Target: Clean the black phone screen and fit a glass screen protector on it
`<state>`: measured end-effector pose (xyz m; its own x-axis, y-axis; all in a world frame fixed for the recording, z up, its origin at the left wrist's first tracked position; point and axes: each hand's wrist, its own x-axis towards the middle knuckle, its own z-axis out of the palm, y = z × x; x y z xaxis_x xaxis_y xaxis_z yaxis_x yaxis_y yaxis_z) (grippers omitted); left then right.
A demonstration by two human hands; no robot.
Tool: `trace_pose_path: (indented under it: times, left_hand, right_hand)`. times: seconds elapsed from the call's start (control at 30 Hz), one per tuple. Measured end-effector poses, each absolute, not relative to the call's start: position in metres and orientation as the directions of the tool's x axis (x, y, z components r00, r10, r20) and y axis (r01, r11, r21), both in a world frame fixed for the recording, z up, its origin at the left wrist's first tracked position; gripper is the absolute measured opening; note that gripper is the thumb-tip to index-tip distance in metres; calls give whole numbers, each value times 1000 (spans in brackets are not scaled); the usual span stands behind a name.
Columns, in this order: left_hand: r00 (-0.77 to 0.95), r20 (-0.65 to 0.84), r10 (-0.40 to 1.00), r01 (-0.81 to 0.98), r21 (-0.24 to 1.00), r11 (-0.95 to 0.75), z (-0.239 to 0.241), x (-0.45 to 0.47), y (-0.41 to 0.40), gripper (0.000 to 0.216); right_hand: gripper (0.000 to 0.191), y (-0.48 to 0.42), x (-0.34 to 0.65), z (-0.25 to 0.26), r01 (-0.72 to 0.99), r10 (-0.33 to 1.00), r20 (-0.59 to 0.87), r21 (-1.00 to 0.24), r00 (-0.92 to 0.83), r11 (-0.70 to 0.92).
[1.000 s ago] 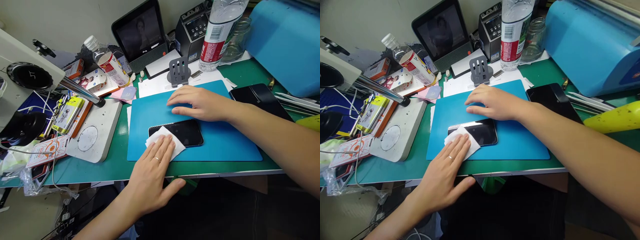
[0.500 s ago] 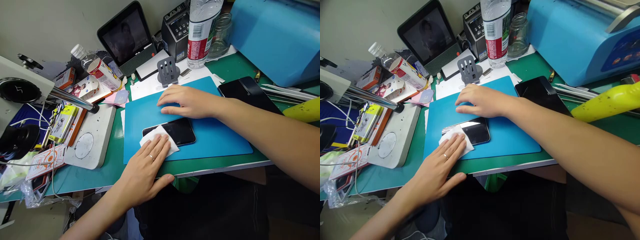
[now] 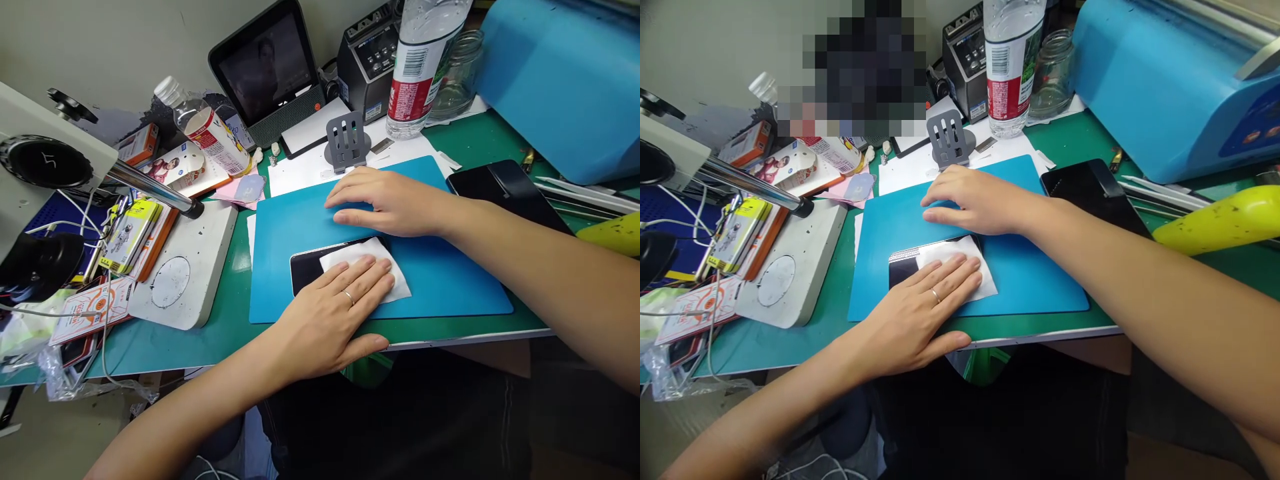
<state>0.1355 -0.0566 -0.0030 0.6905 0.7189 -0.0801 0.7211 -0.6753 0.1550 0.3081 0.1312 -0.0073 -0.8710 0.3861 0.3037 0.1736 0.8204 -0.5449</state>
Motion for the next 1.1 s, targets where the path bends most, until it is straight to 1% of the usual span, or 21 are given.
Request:
trace_pose_path:
  times: [0.23, 0.37, 0.5, 0.63, 0.73, 0.83, 0.97, 1.1]
  left_hand:
    - [616, -145, 775, 787, 73, -612, 1, 93, -87, 72]
    - [608, -173, 775, 791, 49, -610, 4, 81, -90, 74]
    - [664, -176, 726, 745, 84, -661, 3, 99, -78, 74]
    - [697, -126, 705, 716, 154, -681, 0, 131, -62, 82]
    - [659, -89, 747, 748, 177, -639, -1, 145, -53, 87]
    - [589, -61, 805, 802, 168, -574, 1, 140, -51, 81]
    - [510, -29, 859, 855, 122, -504, 5, 116, -67, 70]
    - [467, -42, 883, 883, 69, -464, 8, 96, -89, 69]
  right_hand:
    - [45, 131, 308, -9, 173, 384, 300, -547, -873, 819]
    - [45, 131, 308, -11, 160, 386, 320, -553, -865, 818]
    - [46, 130, 308, -10, 162, 386, 315, -553, -867, 817]
    - [47, 131, 308, -9, 170, 390, 315, -548, -865, 819]
    - [47, 132, 309, -9, 172, 391, 319, -543, -863, 822]
    - [45, 132, 310, -9, 172, 389, 316, -542, -865, 822]
    - [45, 131, 309, -8, 180, 399, 311, -548, -863, 817]
    - [47, 130, 308, -9, 168, 390, 313, -552, -866, 816]
